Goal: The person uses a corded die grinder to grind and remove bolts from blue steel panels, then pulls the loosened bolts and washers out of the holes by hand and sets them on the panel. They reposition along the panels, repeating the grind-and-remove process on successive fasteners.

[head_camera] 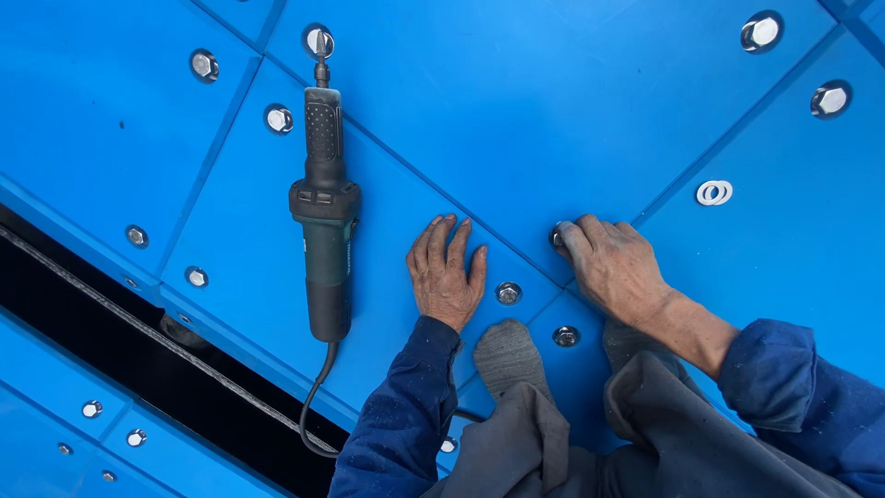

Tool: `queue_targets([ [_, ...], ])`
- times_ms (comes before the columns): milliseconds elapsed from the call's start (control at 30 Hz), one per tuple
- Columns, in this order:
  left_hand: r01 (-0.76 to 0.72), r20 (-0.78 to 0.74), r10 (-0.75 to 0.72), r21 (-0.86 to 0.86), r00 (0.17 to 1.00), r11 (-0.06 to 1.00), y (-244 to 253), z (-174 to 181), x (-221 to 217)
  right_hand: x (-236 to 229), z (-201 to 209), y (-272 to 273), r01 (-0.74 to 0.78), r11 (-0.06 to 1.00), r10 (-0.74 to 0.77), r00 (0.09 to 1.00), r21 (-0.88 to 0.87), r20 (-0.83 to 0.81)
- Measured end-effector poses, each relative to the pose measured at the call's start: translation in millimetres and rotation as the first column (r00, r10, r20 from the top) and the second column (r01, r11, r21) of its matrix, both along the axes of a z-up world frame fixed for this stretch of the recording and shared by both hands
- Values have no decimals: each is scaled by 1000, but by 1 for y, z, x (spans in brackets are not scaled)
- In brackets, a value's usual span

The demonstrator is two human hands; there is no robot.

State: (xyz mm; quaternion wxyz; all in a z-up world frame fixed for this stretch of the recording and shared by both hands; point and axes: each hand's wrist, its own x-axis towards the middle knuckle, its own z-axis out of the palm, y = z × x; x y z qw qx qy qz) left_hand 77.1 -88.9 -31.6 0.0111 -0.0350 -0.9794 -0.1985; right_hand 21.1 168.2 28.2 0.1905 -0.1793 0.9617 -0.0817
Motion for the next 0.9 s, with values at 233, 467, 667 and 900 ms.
queue_targets([
  [233, 10, -7, -9, 22, 1000, 1000, -1, 1, 1, -23, -1, 15, -468, 882, 459, 881, -65, -112],
  [467, -4, -13, 4, 8, 1000, 1000, 2, 6, -2, 2, 4, -8, -126, 990, 129, 991, 54, -43],
  [667, -9, 15, 9, 19, 1000, 1000, 1, 4, 2, -7, 7, 5, -131, 973, 106, 985, -188, -138],
  [900, 6, -18, -5, 31, 1000, 1000, 1, 2, 2, -1, 0, 5, -331, 942, 317, 929, -50, -191],
])
